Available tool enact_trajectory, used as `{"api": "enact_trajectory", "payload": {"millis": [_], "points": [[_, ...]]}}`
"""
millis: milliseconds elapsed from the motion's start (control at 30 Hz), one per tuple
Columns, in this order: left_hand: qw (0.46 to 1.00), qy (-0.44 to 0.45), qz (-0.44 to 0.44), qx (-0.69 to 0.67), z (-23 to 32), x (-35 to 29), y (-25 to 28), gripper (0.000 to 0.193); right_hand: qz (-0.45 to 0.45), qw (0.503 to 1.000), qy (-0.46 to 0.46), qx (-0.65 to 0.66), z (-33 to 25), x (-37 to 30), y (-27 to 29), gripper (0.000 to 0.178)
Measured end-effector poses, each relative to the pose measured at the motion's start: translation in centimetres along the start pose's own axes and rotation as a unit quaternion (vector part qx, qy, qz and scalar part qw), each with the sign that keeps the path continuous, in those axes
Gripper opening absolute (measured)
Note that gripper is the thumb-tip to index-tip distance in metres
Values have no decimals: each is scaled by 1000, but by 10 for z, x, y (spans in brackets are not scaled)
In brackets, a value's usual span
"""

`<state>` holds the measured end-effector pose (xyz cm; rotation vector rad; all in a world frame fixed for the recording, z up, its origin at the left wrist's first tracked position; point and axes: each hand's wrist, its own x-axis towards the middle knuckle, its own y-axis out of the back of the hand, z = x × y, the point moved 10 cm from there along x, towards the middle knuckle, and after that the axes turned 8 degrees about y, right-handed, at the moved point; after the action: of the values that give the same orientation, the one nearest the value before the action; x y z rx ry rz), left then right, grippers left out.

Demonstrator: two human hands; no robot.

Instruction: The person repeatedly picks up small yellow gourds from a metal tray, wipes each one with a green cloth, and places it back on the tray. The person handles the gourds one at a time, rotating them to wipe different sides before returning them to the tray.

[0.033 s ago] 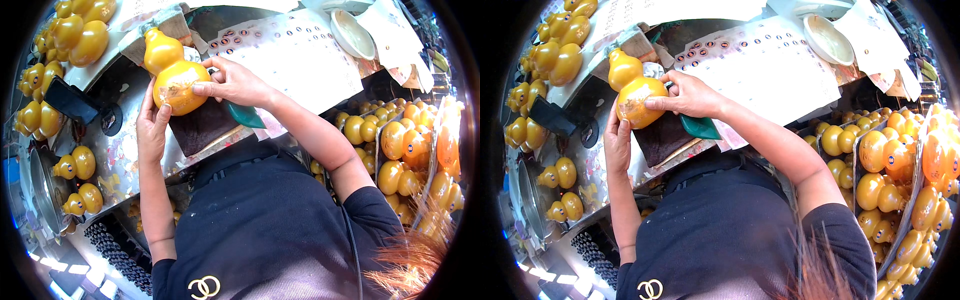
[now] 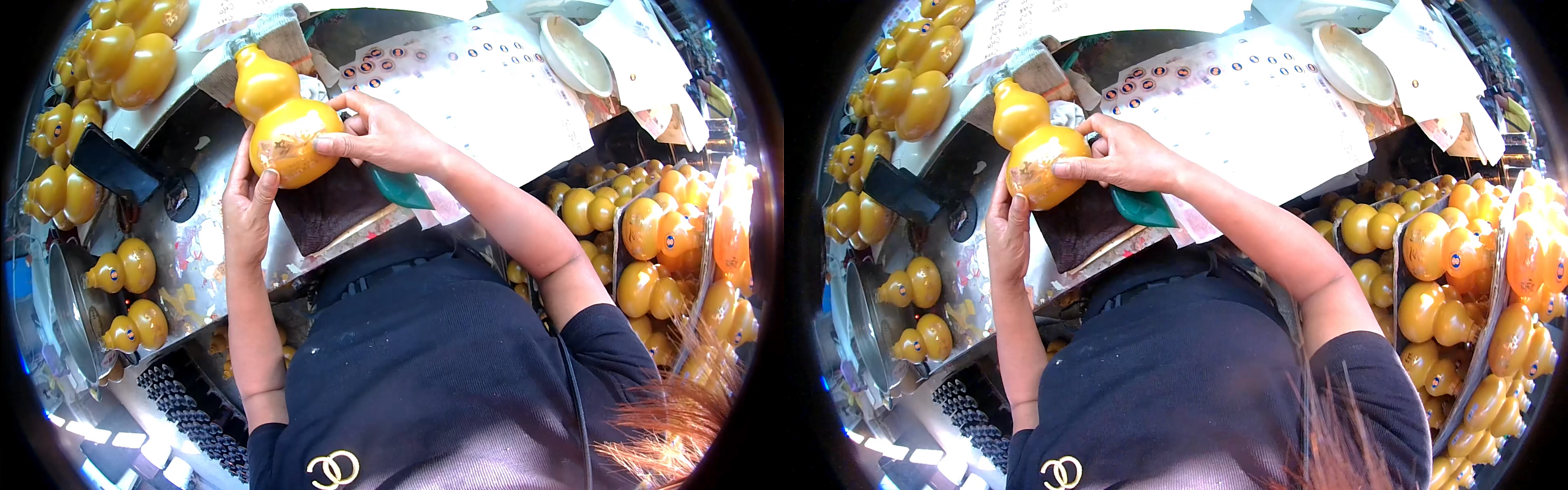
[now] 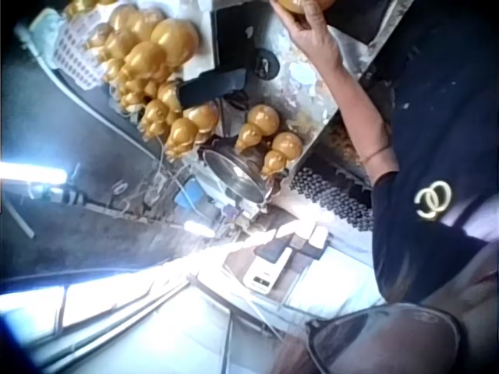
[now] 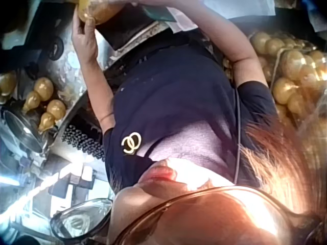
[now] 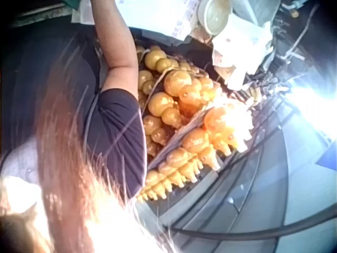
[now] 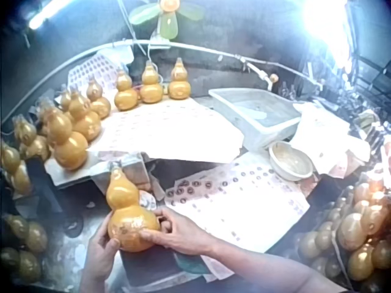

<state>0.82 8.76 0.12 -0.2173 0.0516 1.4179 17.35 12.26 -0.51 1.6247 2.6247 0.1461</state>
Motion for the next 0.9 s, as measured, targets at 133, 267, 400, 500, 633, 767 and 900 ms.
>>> {"api": "enact_trajectory", "payload": {"millis": [133,267,400,500,633,767,900], "points": [[1000,-5,-3,16,1,1,0,77,7,1000,-1,-11,-2,0,2,80],[1000,0,-3,-21,-1,4,4,77,19,1000,-6,-15,-2,0,2,79],[1000,17,6,2,-3,5,5,81,8,999,12,-44,2,3,3,66],[1000,9,3,12,-3,5,6,82,0,1000,11,-18,7,5,1,63],[1000,-3,-4,13,-4,7,7,86,10,1000,4,3,7,4,2,65],[1000,-7,-8,19,-5,8,8,88,-10,1000,1,16,5,5,0,57],[1000,6,-14,25,-7,9,10,88,-10,1000,-4,10,3,4,1,56]]}}
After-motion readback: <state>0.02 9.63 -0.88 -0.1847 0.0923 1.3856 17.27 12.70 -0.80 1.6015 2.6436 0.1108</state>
